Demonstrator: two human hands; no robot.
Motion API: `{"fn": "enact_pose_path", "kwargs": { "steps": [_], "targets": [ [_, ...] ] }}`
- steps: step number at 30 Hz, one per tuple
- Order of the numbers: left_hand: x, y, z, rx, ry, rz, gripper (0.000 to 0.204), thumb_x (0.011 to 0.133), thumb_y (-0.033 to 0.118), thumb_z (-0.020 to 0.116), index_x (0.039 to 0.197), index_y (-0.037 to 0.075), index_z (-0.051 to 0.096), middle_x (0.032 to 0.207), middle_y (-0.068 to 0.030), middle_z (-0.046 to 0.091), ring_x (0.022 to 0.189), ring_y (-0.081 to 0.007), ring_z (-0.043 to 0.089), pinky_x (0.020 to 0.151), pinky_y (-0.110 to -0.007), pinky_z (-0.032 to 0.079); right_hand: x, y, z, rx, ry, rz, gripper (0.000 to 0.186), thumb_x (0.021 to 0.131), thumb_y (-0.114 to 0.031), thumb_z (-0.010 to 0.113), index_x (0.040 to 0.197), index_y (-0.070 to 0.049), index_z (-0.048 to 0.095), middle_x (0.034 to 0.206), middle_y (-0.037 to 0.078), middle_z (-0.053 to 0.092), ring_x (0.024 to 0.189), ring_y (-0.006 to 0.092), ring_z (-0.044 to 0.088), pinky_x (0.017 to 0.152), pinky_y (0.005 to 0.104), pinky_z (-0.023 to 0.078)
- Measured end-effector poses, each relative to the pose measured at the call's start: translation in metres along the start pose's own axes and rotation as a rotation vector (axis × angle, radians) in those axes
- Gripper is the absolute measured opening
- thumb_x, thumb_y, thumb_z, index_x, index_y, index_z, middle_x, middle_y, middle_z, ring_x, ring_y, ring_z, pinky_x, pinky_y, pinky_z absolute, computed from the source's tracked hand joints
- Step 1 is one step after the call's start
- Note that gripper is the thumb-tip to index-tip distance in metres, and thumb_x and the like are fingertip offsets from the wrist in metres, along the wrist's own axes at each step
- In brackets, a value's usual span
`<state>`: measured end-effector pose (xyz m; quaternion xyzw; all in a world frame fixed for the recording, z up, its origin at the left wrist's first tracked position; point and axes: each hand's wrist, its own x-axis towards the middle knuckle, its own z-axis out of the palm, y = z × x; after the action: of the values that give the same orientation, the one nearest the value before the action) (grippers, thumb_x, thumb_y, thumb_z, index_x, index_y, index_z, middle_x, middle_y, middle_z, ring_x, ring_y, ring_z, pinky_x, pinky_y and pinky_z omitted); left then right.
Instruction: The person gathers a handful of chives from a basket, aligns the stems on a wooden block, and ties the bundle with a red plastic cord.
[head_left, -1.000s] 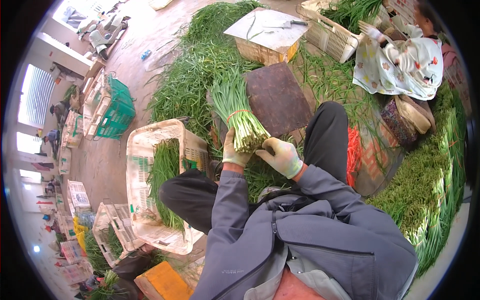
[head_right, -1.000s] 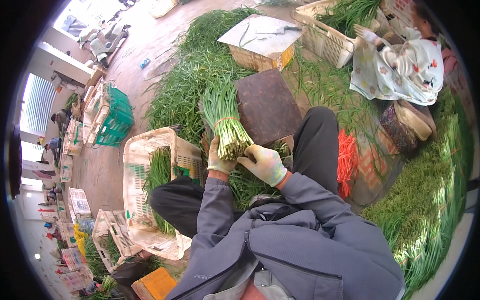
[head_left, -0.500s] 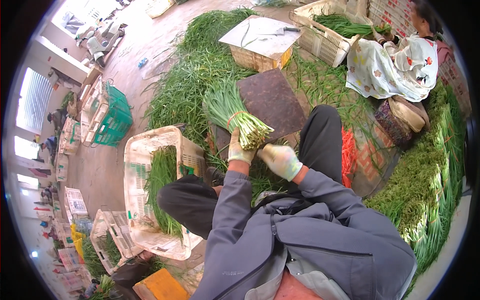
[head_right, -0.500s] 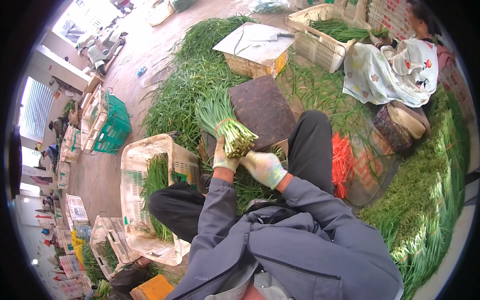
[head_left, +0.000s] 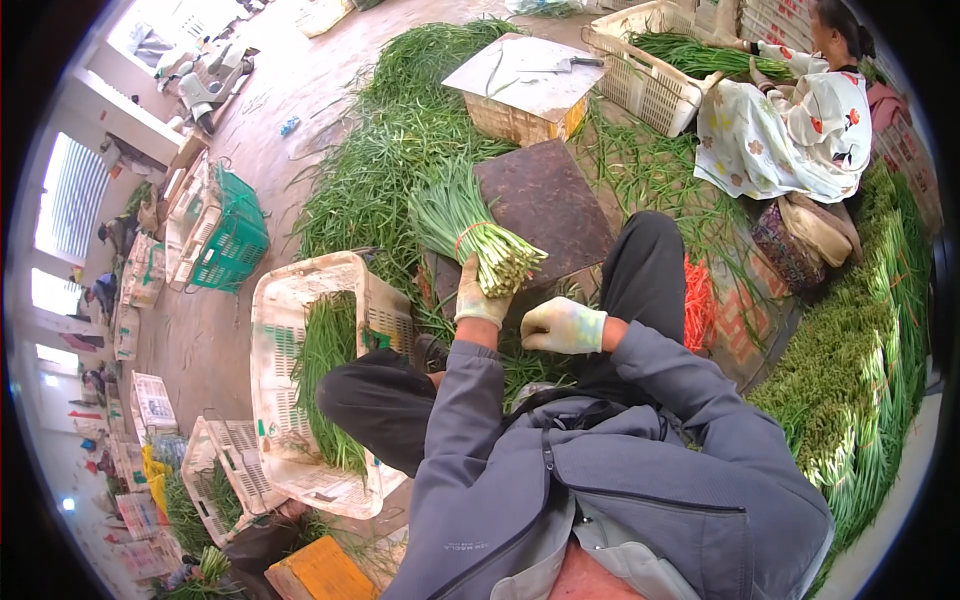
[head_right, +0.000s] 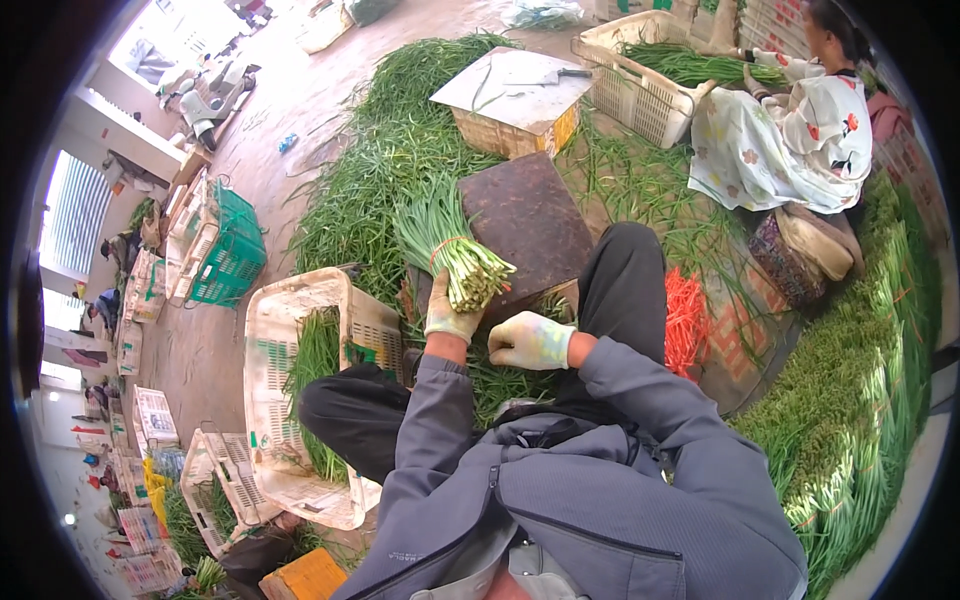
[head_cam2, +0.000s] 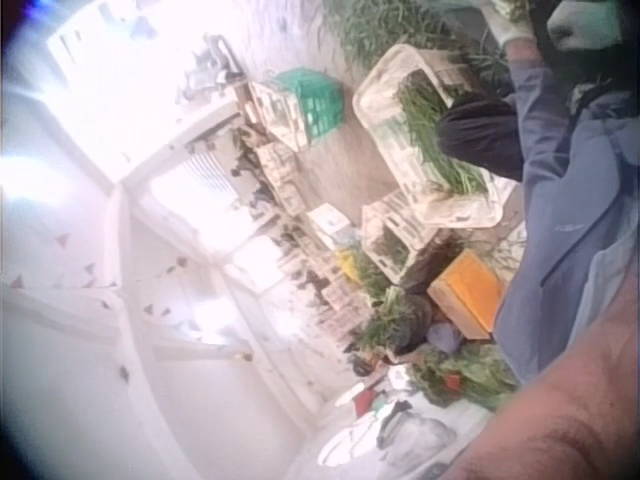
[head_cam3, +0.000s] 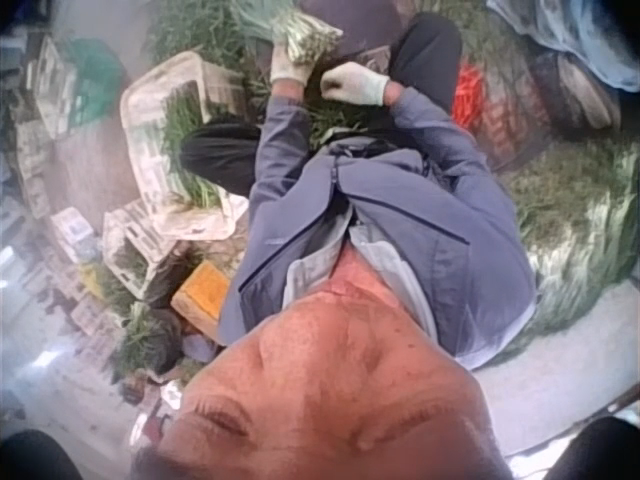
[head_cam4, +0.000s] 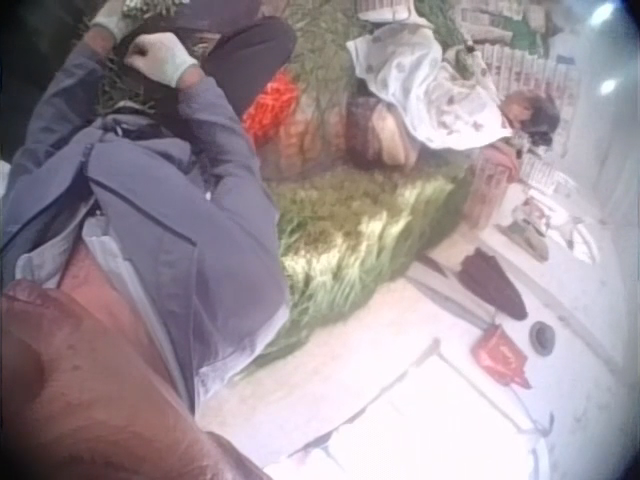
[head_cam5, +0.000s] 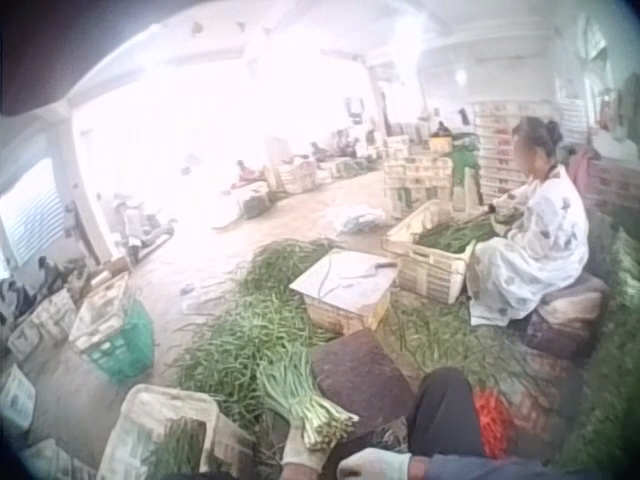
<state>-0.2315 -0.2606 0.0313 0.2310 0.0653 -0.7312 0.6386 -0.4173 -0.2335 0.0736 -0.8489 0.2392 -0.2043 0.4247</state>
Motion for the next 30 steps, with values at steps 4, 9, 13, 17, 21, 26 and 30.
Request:
{"fn": "enact_pose_path", "kwargs": {
  "steps": [4, 9, 13, 17, 21, 26, 30],
  "targets": [
    [0.004, 0.000, -0.009, 0.001, -0.020, -0.002, 0.051, 0.099, 0.037, 0.051, 0.138, 0.004, 0.048, 0.135, -0.0154, 0.057, 0.121, -0.0356, 0.056, 0.104, -0.052, 0.045, 0.010, 0.001, 0.000, -0.246, 0.511, 0.050, 0.012, 0.083, -0.017, 0.069, 0.091, -0.007, 0.066, 0.087, 0.011, 0.065, 0.081, 0.0321, 0.065, 0.071, 0.0381, 0.053],
    [0.016, -0.001, -0.017, 0.039, 0.026, 0.029, 0.050, 0.099, 0.039, 0.049, 0.136, 0.007, 0.051, 0.134, -0.0137, 0.058, 0.120, -0.0336, 0.056, 0.105, -0.050, 0.043, 0.027, 0.015, 0.011, -0.455, 0.462, 0.036, 0.018, 0.082, -0.020, 0.070, 0.094, -0.007, 0.065, 0.089, 0.011, 0.064, 0.081, 0.0314, 0.065, 0.071, 0.0392, 0.052],
    [0.009, 0.003, -0.013, -0.013, -0.019, -0.010, 0.050, 0.099, 0.038, 0.049, 0.137, 0.006, 0.050, 0.135, -0.0134, 0.057, 0.123, -0.0337, 0.055, 0.108, -0.051, 0.041, 0.014, 0.019, 0.007, -0.064, 0.005, -0.113, 0.015, 0.078, -0.019, 0.072, 0.086, -0.006, 0.069, 0.081, 0.011, 0.067, 0.078, 0.0303, 0.066, 0.070, 0.0382, 0.053],
    [0.004, 0.006, -0.014, 0.006, -0.063, -0.020, 0.051, 0.098, 0.039, 0.049, 0.137, 0.006, 0.050, 0.137, -0.0134, 0.056, 0.125, -0.0339, 0.053, 0.108, -0.052, 0.039, 0.005, -0.012, -0.002, 0.622, 0.265, 0.689, 0.030, 0.089, -0.029, 0.069, 0.087, 0.001, 0.068, 0.073, 0.007, 0.067, 0.058, 0.0156, 0.065, 0.055, 0.0303, 0.052],
    [0.005, -0.001, -0.022, 0.048, -0.040, 0.051, 0.055, 0.097, 0.042, 0.051, 0.138, 0.005, 0.048, 0.139, -0.0144, 0.053, 0.126, -0.0352, 0.050, 0.110, -0.053, 0.036, 0.021, -0.014, 0.005, 0.787, 0.293, 0.721, 0.035, 0.091, -0.029, 0.066, 0.098, 0.005, 0.065, 0.074, 0.007, 0.065, 0.054, 0.0141, 0.063, 0.048, 0.0281, 0.050],
    [-0.001, -0.001, -0.021, 0.014, -0.071, 0.010, 0.056, 0.095, 0.042, 0.052, 0.139, 0.007, 0.049, 0.138, -0.0133, 0.054, 0.126, -0.0353, 0.051, 0.109, -0.054, 0.038, 0.015, 0.003, 0.011, 0.826, 0.328, 0.700, 0.029, 0.093, -0.021, 0.057, 0.101, 0.007, 0.064, 0.077, 0.010, 0.067, 0.057, 0.0165, 0.065, 0.048, 0.0296, 0.051],
    [-0.006, -0.004, -0.024, 0.010, -0.070, -0.006, 0.054, 0.093, 0.042, 0.055, 0.137, 0.009, 0.051, 0.136, -0.0118, 0.056, 0.122, -0.0343, 0.054, 0.106, -0.053, 0.040, 0.009, -0.008, 0.016, 0.502, 0.312, 0.650, 0.029, 0.097, -0.019, 0.049, 0.097, 0.006, 0.064, 0.072, 0.011, 0.067, 0.051, 0.0176, 0.065, 0.046, 0.0295, 0.050]
  ]
}}
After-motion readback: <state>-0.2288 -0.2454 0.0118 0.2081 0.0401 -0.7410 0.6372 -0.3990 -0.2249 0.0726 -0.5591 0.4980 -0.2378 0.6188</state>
